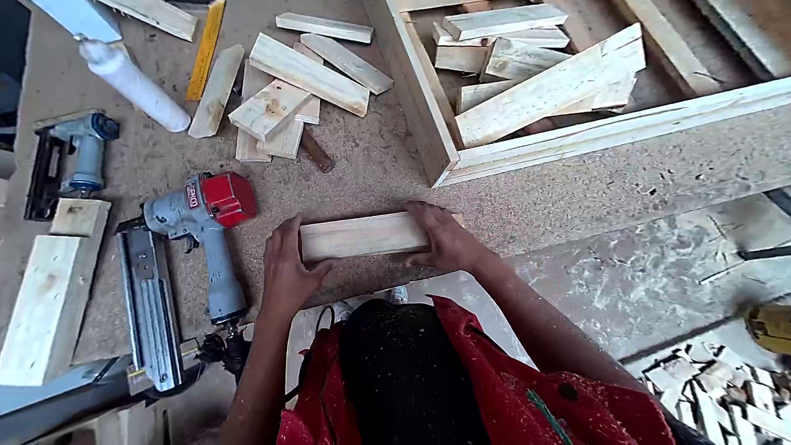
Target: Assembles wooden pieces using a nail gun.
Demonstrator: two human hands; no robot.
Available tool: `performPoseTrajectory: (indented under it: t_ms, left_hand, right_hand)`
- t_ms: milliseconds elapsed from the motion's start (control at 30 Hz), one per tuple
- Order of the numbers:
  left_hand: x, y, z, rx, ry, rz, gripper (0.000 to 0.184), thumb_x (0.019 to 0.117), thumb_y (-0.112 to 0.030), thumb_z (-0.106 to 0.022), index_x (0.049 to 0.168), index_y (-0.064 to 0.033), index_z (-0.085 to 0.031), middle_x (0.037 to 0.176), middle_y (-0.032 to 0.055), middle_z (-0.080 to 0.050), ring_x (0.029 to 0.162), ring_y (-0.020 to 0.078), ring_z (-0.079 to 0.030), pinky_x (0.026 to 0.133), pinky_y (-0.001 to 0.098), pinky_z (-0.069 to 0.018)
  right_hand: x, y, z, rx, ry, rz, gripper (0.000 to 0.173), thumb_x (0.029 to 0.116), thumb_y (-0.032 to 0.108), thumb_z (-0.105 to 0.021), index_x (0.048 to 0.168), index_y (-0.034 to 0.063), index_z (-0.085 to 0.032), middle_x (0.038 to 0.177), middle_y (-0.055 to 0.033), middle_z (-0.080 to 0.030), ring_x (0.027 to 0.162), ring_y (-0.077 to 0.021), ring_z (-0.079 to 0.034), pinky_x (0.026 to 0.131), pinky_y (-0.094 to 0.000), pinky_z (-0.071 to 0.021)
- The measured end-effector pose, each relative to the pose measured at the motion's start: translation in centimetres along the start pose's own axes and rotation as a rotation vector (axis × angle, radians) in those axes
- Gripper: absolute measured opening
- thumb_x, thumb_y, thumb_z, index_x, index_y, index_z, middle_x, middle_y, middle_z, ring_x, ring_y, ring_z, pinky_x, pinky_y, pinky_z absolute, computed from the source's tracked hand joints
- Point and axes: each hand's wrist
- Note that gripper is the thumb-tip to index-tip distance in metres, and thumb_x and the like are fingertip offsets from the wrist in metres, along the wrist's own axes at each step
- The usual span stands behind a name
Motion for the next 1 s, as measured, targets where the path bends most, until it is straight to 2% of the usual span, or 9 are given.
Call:
performPoseTrajectory:
  t_ms: [167, 333, 433, 467, 533, 600, 633, 767, 1000]
  left_hand:
    - [-2.3, 2.8, -2.5, -0.341, -0.125, 0.104, 0.069, 0.0818, -0.013, -0.086, 0.144, -0.0082, -0.056, 0.139, 0.0137, -0.059, 0.109, 0.0205, -0.069, 0.093, 0.0418, -0.0613]
    - [-0.3, 3.7, -0.5, -0.312, -0.181, -0.005, 0.05, 0.0873, -0.01, -0.08, 0.135, -0.0058, -0.065, 0.144, 0.0146, -0.057, 0.124, 0.0213, -0.062, 0.101, 0.0382, -0.0571]
    - [0.8, 2.7, 2.7, -0.329, -0.208, -0.102, 0.036, 0.0936, -0.015, -0.074, 0.127, -0.003, -0.067, 0.131, 0.015, -0.061, 0.105, 0.0184, -0.068, 0.089, 0.0346, -0.0613]
    - [1.3, 2.3, 3.4, -0.321, -0.201, -0.103, 0.037, 0.0956, -0.021, -0.072, 0.127, -0.0028, -0.066, 0.12, 0.0137, -0.065, 0.091, 0.0161, -0.068, 0.08, 0.0335, -0.0608]
    - [2.7, 2.1, 3.6, -0.285, -0.131, -0.014, 0.046, 0.0966, -0.031, -0.071, 0.132, -0.0038, -0.061, 0.102, 0.0108, -0.069, 0.077, 0.017, -0.066, 0.073, 0.0378, -0.0585]
    - [3.7, 2.3, 2.4, -0.171, -0.058, 0.13, 0.056, 0.0947, -0.039, -0.074, 0.135, -0.0038, -0.057, 0.105, 0.0137, -0.071, 0.09, 0.0259, -0.07, 0.084, 0.0494, -0.0594]
    - [3.8, 2.6, 1.5, -0.12, -0.056, 0.18, 0.06, 0.0933, -0.043, -0.074, 0.136, -0.0032, -0.058, 0.115, 0.0171, -0.068, 0.103, 0.0313, -0.068, 0.093, 0.0545, -0.0567]
    - [1.1, 4.3, -0.5, -0.185, -0.253, 0.209, 0.06, 0.095, -0.044, -0.071, 0.135, -0.0013, -0.058, 0.122, 0.017, -0.065, 0.104, 0.0278, -0.068, 0.093, 0.0492, -0.0574]
    - [-1.5, 3.9, -2.8, -0.394, -0.262, 0.18, 0.057, 0.0898, -0.017, -0.078, 0.14, -0.0041, -0.054, 0.12, 0.0107, -0.069, 0.106, 0.0187, -0.069, 0.096, 0.0401, -0.0587]
  right_hand:
    - [0.8, -1.2, -1.9, 0.005, -0.053, 0.132, 0.089, 0.0831, 0.056, -0.079, 0.149, 0.0048, -0.047, 0.144, -0.0177, -0.056, 0.135, -0.0343, -0.052, 0.115, -0.0482, -0.0428]
    - [3.4, -0.7, -1.4, 0.007, -0.089, 0.201, 0.084, 0.0902, 0.059, -0.07, 0.146, 0.0001, -0.049, 0.145, -0.0201, -0.057, 0.138, -0.0334, -0.052, 0.117, -0.0478, -0.0439]
    - [4.3, 1.6, 1.9, 0.045, -0.168, 0.169, 0.082, 0.0952, 0.068, -0.055, 0.142, 0.0007, -0.052, 0.105, -0.0109, -0.076, 0.087, -0.023, -0.076, 0.073, -0.0478, -0.0631]
    - [4.5, 2.4, 2.9, 0.092, -0.186, 0.11, 0.078, 0.096, 0.067, -0.054, 0.138, 0.0017, -0.055, 0.084, -0.007, -0.073, 0.066, -0.0191, -0.07, 0.058, -0.0453, -0.0595]
    - [5.1, 2.9, 4.2, 0.045, -0.149, -0.117, 0.069, 0.0949, 0.066, -0.056, 0.129, 0.0063, -0.061, 0.068, -0.0046, -0.063, 0.053, -0.019, -0.059, 0.051, -0.0434, -0.0527]
    - [5.4, 2.5, 4.1, -0.203, -0.058, -0.311, 0.081, 0.0853, 0.071, -0.066, 0.13, 0.0036, -0.06, 0.075, -0.0191, -0.066, 0.064, -0.0406, -0.065, 0.057, -0.0622, -0.0518]
    - [5.3, 2.0, 3.6, -0.289, -0.004, -0.343, 0.087, 0.0832, 0.072, -0.067, 0.133, 0.002, -0.056, 0.093, -0.0243, -0.069, 0.083, -0.0465, -0.069, 0.069, -0.0676, -0.0538]
    - [4.3, -0.3, 1.6, -0.203, 0.036, -0.061, 0.099, 0.0833, 0.078, -0.06, 0.151, 0.0082, -0.044, 0.142, -0.0168, -0.058, 0.13, -0.0359, -0.057, 0.108, -0.0617, -0.0429]
    - [3.0, -1.6, -0.4, -0.013, -0.028, 0.083, 0.093, 0.0749, 0.056, -0.084, 0.147, 0.0074, -0.049, 0.138, -0.0141, -0.059, 0.128, -0.0262, -0.058, 0.11, -0.0459, -0.0492]
Point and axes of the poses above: each hand's wrist, its own x-axis towards the middle knuckle, its own z-axis out of the back of the hand, y = z × x
